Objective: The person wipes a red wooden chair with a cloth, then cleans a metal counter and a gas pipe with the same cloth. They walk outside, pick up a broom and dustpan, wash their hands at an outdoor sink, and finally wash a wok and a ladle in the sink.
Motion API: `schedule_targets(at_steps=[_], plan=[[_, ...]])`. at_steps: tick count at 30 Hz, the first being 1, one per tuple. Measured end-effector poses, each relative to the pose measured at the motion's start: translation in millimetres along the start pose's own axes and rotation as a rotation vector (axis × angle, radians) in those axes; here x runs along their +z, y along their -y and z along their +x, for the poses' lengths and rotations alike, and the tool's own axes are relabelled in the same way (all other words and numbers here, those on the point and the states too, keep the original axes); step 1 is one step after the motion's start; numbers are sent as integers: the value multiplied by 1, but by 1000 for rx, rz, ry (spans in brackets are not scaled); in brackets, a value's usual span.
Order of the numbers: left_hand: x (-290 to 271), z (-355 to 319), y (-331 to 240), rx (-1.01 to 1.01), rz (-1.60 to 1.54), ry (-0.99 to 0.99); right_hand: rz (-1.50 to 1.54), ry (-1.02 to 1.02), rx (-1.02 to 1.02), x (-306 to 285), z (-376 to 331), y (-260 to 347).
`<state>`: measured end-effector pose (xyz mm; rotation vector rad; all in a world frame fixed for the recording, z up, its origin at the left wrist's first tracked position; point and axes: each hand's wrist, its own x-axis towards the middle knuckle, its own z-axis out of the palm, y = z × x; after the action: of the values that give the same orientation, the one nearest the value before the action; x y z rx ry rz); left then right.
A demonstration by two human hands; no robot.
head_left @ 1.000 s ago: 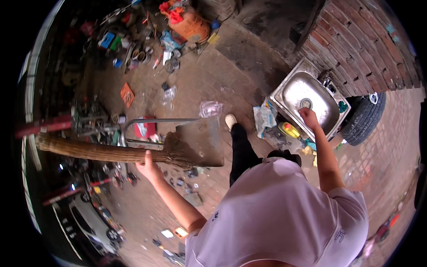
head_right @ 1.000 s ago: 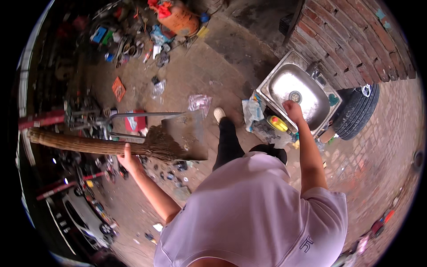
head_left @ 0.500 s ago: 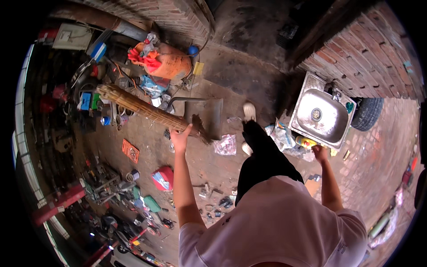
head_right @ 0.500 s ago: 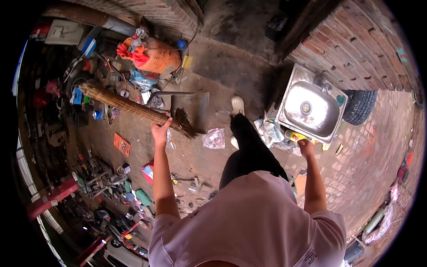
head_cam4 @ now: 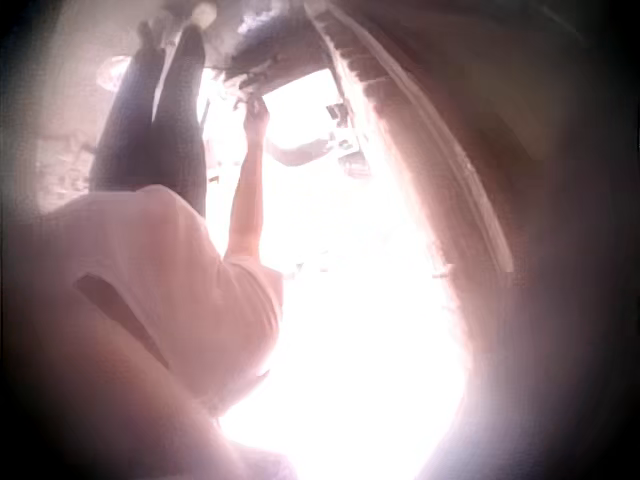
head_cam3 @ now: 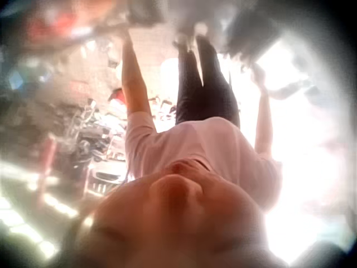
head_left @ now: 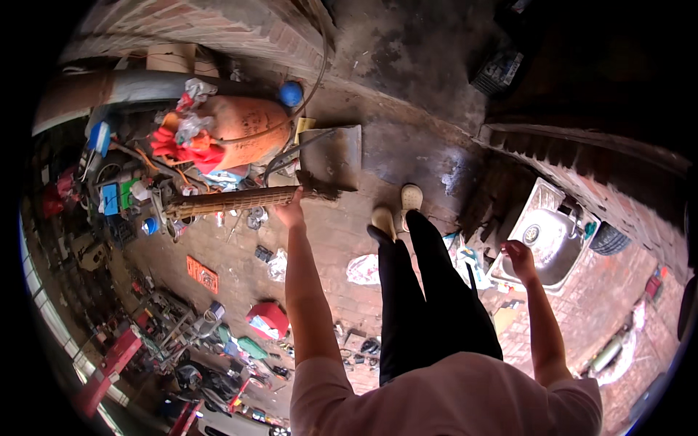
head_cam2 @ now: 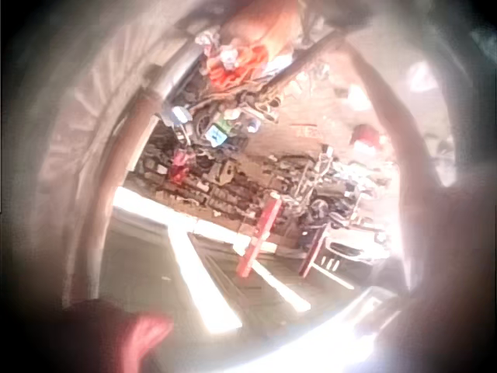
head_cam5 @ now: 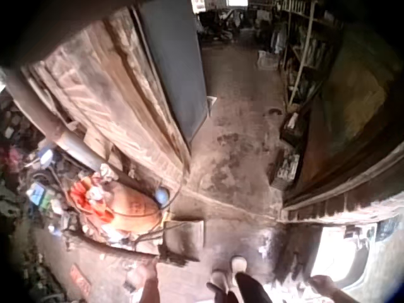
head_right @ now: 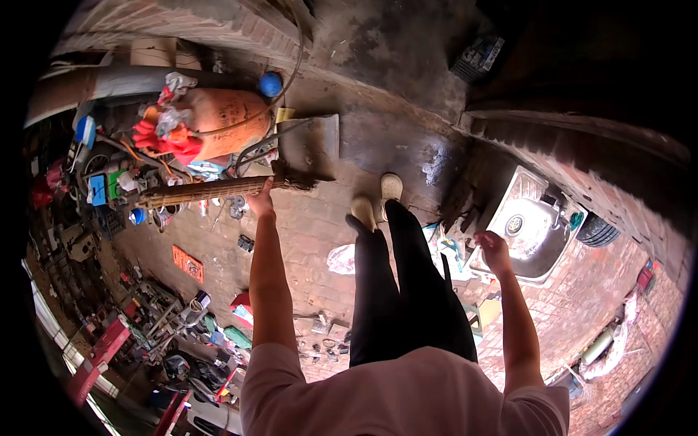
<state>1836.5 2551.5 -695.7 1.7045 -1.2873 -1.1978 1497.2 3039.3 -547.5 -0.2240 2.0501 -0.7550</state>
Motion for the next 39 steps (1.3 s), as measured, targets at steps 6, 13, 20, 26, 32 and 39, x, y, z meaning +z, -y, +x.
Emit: schedule_targets(at_steps=[6,13,20,26,32,39], plan=[[30,55,23,-156,21,-302,60,39,144,35,15,-30],[68,87,-13,-494,185,-751,83,-14,294,74,-12,-80],[73,130,5,-936,-26,-256,262,-144,267,117,-23,-75],[67,148,31,-584,-92,-315,442,-233,191,141,-41,-58],[97,133,-10,-360,482,-363,465,-329,220,165,-76,-73],[137,90,-75,203,877,-399,574,-438,303,190,-106,-93]])
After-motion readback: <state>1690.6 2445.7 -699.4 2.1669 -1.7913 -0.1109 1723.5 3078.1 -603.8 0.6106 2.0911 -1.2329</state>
